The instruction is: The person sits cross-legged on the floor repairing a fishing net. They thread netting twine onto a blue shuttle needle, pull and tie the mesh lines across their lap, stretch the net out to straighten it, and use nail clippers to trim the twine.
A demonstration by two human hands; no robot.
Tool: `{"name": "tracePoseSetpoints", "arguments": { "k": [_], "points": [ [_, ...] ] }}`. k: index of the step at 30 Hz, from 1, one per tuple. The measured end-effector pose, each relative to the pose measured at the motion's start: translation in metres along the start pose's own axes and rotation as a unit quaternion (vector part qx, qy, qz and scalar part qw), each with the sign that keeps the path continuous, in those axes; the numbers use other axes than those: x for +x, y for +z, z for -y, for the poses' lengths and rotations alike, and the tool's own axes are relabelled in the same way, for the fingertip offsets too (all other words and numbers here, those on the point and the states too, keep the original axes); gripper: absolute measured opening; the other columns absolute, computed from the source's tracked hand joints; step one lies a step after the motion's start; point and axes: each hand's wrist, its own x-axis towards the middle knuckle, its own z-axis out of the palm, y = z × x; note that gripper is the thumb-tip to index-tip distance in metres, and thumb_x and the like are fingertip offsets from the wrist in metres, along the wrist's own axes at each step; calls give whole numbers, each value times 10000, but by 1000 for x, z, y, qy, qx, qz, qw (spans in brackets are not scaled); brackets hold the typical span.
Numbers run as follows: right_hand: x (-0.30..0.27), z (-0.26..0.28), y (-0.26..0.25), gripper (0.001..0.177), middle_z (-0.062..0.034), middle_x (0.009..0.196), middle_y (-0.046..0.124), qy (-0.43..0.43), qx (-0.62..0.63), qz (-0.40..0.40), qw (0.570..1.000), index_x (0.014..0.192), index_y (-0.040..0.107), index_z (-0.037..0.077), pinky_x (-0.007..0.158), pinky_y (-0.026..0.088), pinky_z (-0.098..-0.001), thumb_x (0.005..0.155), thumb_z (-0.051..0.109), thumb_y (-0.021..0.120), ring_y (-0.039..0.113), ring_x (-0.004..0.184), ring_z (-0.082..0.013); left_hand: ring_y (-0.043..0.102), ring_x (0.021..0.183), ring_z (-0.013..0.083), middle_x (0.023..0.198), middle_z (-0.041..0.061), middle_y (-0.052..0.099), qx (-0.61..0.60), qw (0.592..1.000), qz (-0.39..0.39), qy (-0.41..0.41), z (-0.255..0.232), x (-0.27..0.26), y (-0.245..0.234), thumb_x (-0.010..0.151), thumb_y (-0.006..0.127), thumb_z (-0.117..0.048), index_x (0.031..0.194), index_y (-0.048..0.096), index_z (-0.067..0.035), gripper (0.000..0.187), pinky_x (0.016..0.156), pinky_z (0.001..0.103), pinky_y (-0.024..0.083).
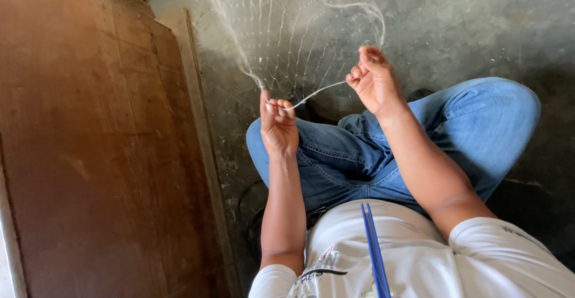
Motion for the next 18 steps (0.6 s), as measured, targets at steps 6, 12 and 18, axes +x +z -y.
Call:
{"name": "tracePoseSetpoints", "arguments": {
  "k": [6, 12, 18],
  "points": [
    [-13, 14, 11, 505, 16, 700, 435, -43, -361, 92, 927, 1216, 707, 17, 598, 582, -261, 741, 0, 876, 536, 570, -83, 663, 913, 146, 926, -6, 650, 38, 996, 48, -63, 2, -22, 8, 1000, 616, -194, 1489, 503, -106, 510, 897, 332, 638],
    [-12, 8, 4, 195, -88, 935, 741, 35, -338, 97, 935, 1051, 720, 62, 926, 609, -359, 879, 103, 800, 753, 929, -207, 345, 511, 48, 583, -83, 336, 36, 970, 173, -168, -2, -19, 14, 1057, 570, -337, 1453, 538, -108, 459, 759, 355, 640],
    [-7, 14, 2, 120, -148, 977, 748, 149, 53, 213, 964, 1011, 593, 94, 1046, 533, -576, 1012, 213, 582, 738, 1097, -372, 708, 1046, 272, 1118, 32, 715, 19, 988, 151, -18, -9, 0, 21, 1044, 571, -381, 1180, 658, -228, 223, 984, 515, 589]
  ]
}}
